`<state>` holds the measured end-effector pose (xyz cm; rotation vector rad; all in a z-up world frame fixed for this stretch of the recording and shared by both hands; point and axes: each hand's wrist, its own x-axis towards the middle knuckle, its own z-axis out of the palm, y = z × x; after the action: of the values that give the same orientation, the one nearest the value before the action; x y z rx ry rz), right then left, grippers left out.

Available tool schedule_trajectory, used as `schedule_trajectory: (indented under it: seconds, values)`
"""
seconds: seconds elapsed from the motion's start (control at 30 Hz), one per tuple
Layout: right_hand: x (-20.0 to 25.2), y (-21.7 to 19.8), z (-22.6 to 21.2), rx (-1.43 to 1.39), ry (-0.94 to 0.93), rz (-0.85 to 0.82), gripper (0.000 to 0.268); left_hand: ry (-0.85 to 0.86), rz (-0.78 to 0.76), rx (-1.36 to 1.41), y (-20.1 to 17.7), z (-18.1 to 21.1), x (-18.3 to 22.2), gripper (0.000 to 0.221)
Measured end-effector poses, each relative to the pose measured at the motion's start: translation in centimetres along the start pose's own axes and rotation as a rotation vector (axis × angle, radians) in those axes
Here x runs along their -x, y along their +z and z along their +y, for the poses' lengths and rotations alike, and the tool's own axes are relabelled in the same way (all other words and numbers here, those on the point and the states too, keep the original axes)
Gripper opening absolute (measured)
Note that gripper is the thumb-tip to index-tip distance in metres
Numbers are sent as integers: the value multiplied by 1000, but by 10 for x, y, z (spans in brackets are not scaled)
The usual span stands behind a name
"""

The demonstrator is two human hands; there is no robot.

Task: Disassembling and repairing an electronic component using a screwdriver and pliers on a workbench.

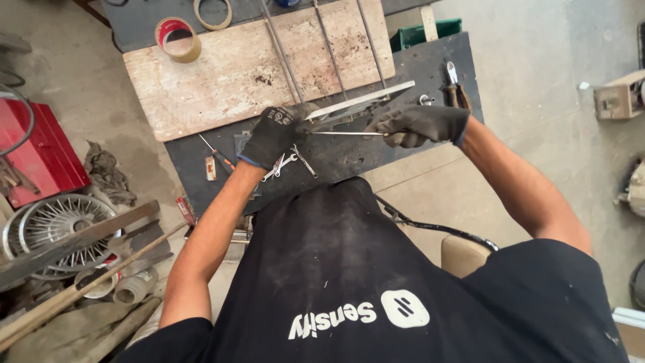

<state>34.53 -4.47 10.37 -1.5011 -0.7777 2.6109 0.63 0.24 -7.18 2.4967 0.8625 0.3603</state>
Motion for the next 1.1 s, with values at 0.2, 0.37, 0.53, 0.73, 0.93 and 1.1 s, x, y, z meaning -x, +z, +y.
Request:
schedule_trajectory:
  seconds: [0.2,0.37,0.53,0.73,0.93,1.1]
  values:
    - [-32,10,73,644,-229,320,23,145,387,-117,24,-12,5,47]
    - [-135,8,136,1159,-555,805,28,14,54,-28,-18,5,-4,49]
    - [-215,33,149,1179,-446,1142,42,4,132,-37,-34,23,-4,43]
    - [-150,100,55,-408,-752,353,35,-33,123,-19,-8,10,-5,39]
    - [-162,99,46,-171,-797,571,21,-29,106,-69,-20,21,-7,30]
    - [-161,111,37,-288,-788,687,22,-44,63,-88,-39,33,-3,31]
